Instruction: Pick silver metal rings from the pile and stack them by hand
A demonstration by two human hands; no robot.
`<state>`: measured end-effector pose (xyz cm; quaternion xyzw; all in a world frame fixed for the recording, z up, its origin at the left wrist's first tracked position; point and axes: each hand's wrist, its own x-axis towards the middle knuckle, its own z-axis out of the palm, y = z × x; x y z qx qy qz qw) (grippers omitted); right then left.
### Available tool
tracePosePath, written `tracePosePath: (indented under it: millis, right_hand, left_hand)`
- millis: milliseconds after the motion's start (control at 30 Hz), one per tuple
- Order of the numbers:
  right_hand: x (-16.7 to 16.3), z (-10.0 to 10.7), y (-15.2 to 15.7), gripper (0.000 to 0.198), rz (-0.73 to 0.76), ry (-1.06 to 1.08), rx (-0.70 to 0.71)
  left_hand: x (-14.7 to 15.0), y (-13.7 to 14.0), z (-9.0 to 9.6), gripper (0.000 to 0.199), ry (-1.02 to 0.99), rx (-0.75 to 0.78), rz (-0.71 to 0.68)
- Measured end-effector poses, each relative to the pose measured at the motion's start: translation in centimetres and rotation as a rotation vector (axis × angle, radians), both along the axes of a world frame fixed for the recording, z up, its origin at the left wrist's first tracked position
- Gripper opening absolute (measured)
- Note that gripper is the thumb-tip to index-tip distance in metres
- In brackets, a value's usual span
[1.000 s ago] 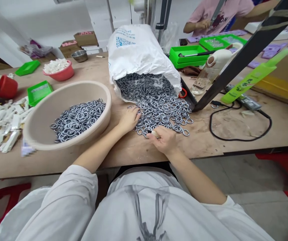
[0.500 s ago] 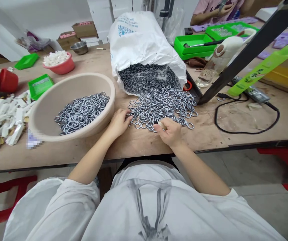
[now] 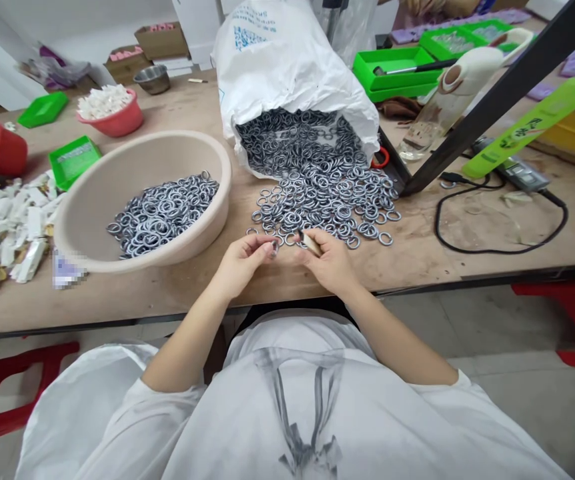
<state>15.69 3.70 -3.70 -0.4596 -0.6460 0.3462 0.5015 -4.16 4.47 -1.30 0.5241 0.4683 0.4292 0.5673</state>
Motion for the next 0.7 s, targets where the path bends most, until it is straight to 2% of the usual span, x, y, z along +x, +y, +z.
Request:
tracePosePath:
  millis: [100,200,333,533,700]
  right_hand:
    - [-1.6,-0.1,-0.6,0.045,0.118,0.083,0.03]
    - [-2.4,-0.2,-1.2,0.042,0.111,0.101,0.077]
    - [-2.4,0.0,-1.9,0.035,0.128,0.063,0.144]
    - [-1.8,0.3,-2.3,0.026,0.173,0.025,0.278]
    - [-1.8,0.4,-2.6,0.028,0.174,0.032,0.186]
  left_hand:
    - [1.7,-2.2,0.4,0.036,-0.344,-0.199,0.05]
    - [2.9,-3.5,0.4,0.036,-0.476,-0.245,0.099]
    - [3.2,-4.2,0.1,0.04,-0.506,-0.327,0.033]
    - [2.7,-4.7,0.3,0.054,-0.422,-0.426,-0.104]
    - [2.6,-4.7,0.6,0.056,-0.452,-0.362,-0.083]
